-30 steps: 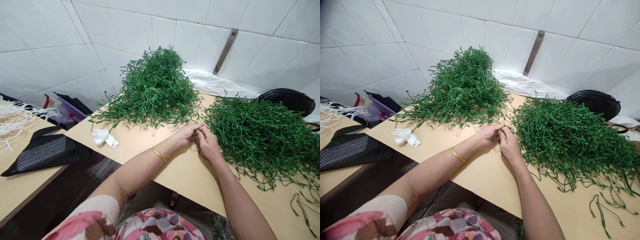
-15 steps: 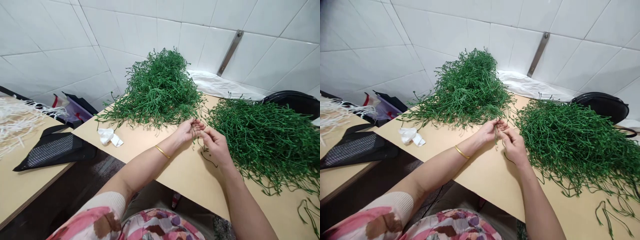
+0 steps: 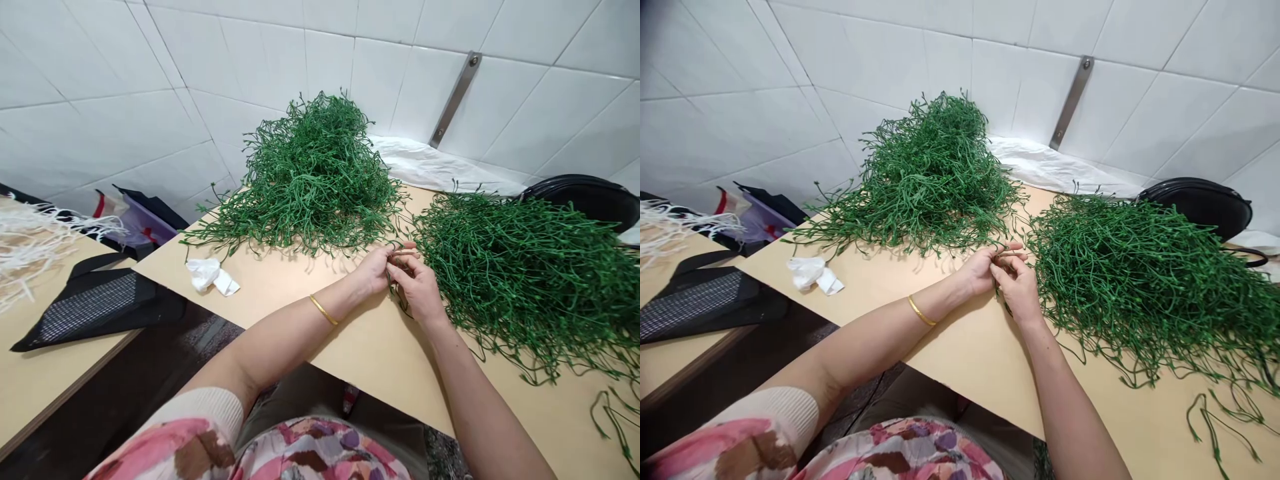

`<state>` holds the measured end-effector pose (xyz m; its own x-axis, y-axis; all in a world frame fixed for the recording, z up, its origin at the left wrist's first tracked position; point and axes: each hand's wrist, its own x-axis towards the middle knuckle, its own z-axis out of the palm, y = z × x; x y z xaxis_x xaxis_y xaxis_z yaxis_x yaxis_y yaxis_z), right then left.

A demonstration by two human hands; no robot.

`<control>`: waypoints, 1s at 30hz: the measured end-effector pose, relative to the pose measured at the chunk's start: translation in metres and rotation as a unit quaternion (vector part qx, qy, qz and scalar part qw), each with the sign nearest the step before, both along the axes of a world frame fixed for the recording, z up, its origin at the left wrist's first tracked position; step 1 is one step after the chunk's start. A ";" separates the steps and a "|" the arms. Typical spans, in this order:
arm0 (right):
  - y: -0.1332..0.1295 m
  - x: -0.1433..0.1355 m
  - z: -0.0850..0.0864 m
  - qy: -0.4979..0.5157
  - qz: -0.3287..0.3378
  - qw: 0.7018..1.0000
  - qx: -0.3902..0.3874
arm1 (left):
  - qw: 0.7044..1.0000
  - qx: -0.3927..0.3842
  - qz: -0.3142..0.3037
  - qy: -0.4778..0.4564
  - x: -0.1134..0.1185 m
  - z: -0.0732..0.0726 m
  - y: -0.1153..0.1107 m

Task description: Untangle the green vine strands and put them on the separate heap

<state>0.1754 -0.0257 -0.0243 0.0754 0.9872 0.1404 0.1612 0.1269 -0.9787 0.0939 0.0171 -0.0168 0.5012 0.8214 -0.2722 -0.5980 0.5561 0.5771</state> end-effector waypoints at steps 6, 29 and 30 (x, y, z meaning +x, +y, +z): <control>0.000 -0.002 -0.002 -0.030 -0.007 0.999 0.018 | 0.999 0.021 -0.013 0.021 0.003 -0.006 -0.001; -0.007 0.006 0.008 -0.260 0.036 0.961 0.087 | 0.996 -0.074 0.009 -0.043 -0.017 0.006 0.012; -0.007 0.006 0.009 -0.252 0.042 0.963 0.087 | 0.997 -0.072 0.009 -0.041 -0.017 0.005 0.013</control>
<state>0.1816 -0.0331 -0.0157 -0.1253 0.9448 0.3029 0.5928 0.3161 -0.7408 0.0767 0.0305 -0.0116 0.5125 0.7861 -0.3456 -0.6508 0.6182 0.4408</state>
